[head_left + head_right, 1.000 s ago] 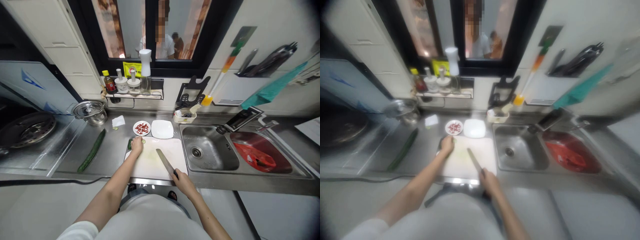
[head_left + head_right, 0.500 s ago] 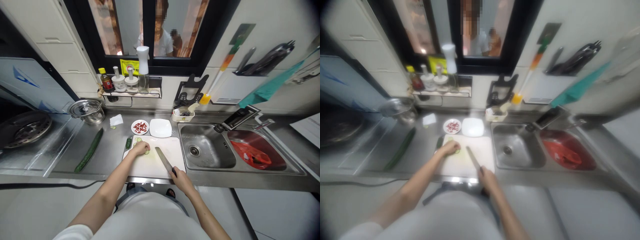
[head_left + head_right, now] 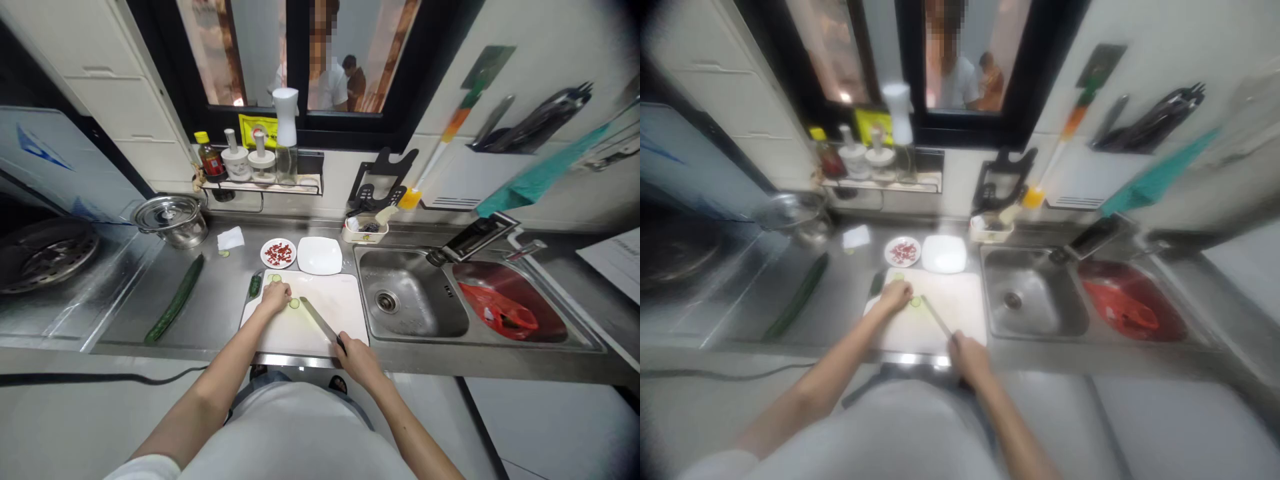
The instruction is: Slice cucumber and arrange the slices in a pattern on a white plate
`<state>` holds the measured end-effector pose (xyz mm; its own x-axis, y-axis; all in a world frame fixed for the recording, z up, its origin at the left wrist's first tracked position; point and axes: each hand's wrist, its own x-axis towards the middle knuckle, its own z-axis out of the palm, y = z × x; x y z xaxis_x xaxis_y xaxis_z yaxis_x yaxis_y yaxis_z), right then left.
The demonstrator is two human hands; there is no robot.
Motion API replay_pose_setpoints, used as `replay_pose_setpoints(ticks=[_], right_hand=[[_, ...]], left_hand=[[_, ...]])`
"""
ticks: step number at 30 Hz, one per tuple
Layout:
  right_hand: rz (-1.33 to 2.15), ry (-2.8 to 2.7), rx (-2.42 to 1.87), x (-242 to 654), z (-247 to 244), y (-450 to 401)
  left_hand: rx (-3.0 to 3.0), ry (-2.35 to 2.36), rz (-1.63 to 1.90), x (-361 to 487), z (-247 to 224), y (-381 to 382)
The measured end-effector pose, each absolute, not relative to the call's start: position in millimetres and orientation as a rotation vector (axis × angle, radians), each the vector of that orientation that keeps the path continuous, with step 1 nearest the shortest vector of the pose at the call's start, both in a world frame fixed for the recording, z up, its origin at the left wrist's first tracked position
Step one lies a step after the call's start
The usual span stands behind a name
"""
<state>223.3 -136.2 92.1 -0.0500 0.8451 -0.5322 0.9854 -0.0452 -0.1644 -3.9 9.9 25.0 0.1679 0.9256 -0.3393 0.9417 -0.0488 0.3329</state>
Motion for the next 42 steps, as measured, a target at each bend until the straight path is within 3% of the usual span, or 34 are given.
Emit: replay_pose_setpoints(ticks=[42], right_hand=[[-0.741,2.017,1.769,217.2,88.7,-128.8]], left_hand=[[1.885,1.845,-0.030,-1.5,15.0,9.2]])
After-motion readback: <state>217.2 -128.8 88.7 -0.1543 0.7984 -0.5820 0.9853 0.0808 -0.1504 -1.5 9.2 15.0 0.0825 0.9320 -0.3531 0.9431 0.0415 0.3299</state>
